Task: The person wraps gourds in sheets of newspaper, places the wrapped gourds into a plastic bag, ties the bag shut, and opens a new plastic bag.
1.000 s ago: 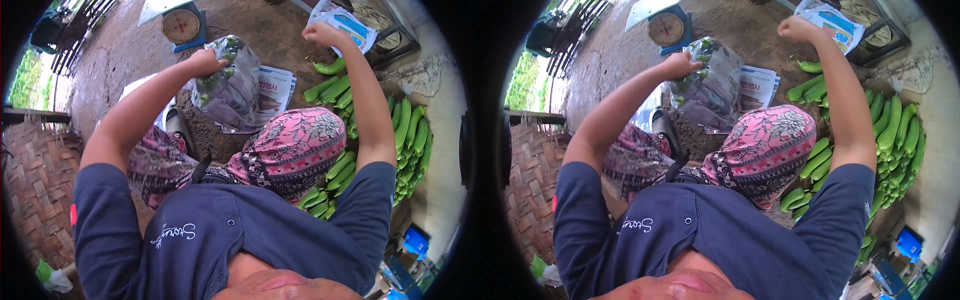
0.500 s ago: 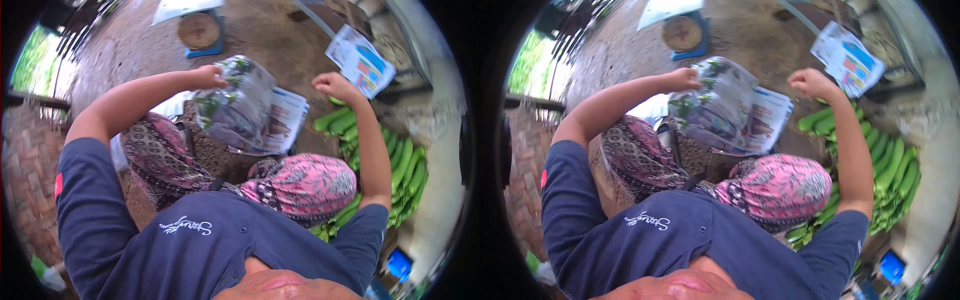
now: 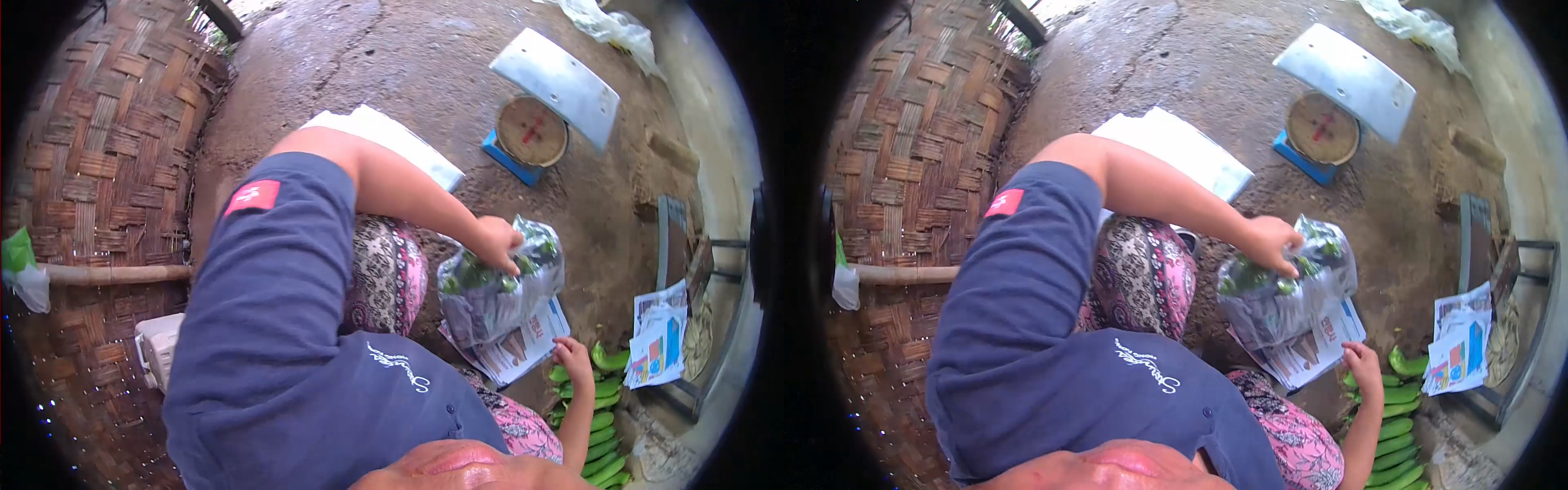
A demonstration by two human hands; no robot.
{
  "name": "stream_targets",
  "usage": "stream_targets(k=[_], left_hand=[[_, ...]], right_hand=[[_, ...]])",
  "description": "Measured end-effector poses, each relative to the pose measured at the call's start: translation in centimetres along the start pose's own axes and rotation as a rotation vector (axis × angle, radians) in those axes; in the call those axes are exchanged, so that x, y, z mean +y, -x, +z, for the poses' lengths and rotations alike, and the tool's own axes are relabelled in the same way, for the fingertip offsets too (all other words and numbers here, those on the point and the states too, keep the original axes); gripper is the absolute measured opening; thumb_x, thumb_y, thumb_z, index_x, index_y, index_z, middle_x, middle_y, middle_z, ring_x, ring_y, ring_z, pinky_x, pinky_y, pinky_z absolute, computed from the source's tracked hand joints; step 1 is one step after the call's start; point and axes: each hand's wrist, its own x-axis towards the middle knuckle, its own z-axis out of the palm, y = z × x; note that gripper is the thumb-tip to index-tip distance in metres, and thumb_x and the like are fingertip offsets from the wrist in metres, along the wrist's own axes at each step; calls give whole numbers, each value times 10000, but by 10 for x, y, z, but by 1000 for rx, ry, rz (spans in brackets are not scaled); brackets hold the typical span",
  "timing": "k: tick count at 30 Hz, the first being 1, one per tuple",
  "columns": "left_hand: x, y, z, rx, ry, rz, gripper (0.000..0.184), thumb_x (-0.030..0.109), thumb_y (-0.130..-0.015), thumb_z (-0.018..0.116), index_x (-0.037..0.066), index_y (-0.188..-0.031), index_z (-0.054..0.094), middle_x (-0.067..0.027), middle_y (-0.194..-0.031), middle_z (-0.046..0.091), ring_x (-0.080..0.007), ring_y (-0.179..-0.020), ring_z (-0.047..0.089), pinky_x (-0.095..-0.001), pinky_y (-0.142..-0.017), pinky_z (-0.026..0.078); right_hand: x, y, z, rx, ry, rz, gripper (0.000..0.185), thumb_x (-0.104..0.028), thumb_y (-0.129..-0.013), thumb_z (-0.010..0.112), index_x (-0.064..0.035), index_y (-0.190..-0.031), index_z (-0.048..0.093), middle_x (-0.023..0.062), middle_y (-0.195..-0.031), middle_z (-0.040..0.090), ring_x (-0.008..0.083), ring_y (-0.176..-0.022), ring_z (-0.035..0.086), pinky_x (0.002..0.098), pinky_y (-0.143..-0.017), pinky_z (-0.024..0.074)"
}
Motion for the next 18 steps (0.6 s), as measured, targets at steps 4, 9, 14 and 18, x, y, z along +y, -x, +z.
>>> stream_targets(k=[4,9,14,18], left_hand=[[-9,-17,15,7,120,124,285,303,-707,673,83,-871,598,-166,-824,637,-356,-857,613,-445,-742,457],[12,-11,6,57,359,163,170,167,-685,608,39,-793,582,-165,-774,619,-330,-793,614,-430,-684,449],[11,4,-26,301,414,204,120,103,-637,614,21,-680,538,-154,-665,581,-310,-673,582,-408,-607,424],[-9,69,-110,534,350,274,92,54,-621,597,19,-668,527,-148,-627,558,-268,-593,569,-382,-556,418]], right_hand=[[-70,35,3,62,136,-9,252,-45,-847,566,41,-1078,621,15,-790,609,81,-677,537,243,-637,456],[-164,92,4,205,350,-253,235,5,-826,574,27,-1054,624,18,-861,600,79,-755,535,237,-679,454],[-187,105,38,227,194,-294,234,36,-821,570,21,-1049,620,22,-901,583,79,-788,530,210,-704,442],[-189,96,34,150,449,-243,260,16,-834,575,23,-1093,597,19,-872,593,74,-772,541,205,-698,446]])
